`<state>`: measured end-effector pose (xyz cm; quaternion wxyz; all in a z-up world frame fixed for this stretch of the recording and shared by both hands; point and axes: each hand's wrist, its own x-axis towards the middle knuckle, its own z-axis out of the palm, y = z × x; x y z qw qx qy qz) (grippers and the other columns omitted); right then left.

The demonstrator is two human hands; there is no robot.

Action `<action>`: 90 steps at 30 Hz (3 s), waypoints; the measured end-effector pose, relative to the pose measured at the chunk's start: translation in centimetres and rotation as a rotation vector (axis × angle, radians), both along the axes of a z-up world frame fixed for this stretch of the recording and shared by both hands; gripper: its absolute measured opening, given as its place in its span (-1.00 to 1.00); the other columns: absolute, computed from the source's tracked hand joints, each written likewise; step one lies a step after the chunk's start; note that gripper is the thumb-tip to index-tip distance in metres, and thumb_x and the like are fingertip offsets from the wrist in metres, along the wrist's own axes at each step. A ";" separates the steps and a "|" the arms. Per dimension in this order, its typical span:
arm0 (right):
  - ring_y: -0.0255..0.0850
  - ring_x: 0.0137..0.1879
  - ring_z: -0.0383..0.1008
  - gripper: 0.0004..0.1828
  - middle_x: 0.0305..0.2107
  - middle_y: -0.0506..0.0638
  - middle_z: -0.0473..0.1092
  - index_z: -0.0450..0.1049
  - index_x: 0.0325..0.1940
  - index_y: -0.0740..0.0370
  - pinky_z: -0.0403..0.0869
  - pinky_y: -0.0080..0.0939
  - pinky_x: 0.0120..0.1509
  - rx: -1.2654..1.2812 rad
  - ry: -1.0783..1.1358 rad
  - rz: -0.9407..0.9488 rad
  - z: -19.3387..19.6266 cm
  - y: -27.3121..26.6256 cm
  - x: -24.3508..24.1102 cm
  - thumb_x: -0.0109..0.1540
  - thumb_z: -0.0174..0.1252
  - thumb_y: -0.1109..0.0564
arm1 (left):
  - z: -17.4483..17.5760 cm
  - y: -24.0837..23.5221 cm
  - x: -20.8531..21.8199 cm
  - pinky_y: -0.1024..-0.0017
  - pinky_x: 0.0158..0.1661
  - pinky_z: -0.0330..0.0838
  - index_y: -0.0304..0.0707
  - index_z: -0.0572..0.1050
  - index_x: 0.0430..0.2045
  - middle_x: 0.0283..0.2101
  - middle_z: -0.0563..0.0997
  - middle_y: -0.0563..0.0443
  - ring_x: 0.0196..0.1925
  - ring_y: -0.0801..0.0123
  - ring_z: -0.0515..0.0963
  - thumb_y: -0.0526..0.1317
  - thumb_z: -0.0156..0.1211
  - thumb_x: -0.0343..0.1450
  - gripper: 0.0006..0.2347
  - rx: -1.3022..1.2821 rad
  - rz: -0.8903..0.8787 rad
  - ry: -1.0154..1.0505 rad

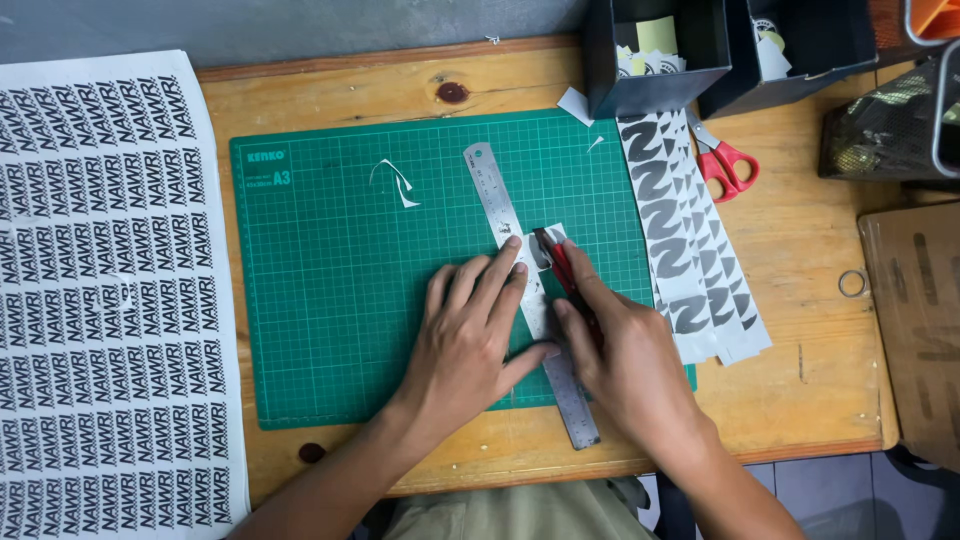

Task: The person uses a ruler and a red utility knife to cut individual stickers from a printed sheet on a green cutting mat. They repeatedly align the ruler, slice along the edge, and remove the cut pieces, placing them into a nearby black box.

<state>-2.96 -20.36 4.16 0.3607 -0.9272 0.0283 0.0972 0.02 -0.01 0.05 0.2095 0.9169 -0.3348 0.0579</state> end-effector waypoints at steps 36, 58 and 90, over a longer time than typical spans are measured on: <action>0.41 -0.55 0.45 -0.28 -0.45 0.19 0.53 0.23 0.76 0.10 0.35 0.37 -0.50 -0.255 -0.054 0.121 -1.3 1.2 -1.5 0.49 0.12 0.02 | 0.6 -0.1 0.1 -0.21 0.29 0.32 -0.34 0.56 0.32 0.61 0.42 -0.17 0.37 -0.03 0.51 0.23 0.42 0.48 -0.34 0.126 0.008 -0.025; 0.25 -0.38 0.59 -0.23 -0.30 0.06 0.68 0.21 0.80 -0.21 0.42 0.14 -0.33 -0.112 0.195 0.000 0.9 -0.4 -4.3 0.45 0.09 -0.09 | 0.6 -0.3 -0.1 -0.22 0.28 0.30 -0.29 0.57 0.28 0.59 0.46 -0.07 0.32 0.04 0.51 0.35 0.36 0.47 -0.30 0.183 0.046 -0.086; 0.50 -0.34 0.48 -0.27 -0.16 0.11 0.42 0.09 0.85 -0.14 0.38 0.43 -0.40 -0.324 -0.046 0.045 3.2 -2.2 2.0 0.56 -0.01 0.02 | 0.7 0.2 0.1 -0.20 0.27 0.28 -0.26 0.60 0.09 0.45 0.54 -0.08 0.32 0.02 0.53 0.37 0.54 0.36 -0.31 0.088 0.057 -0.053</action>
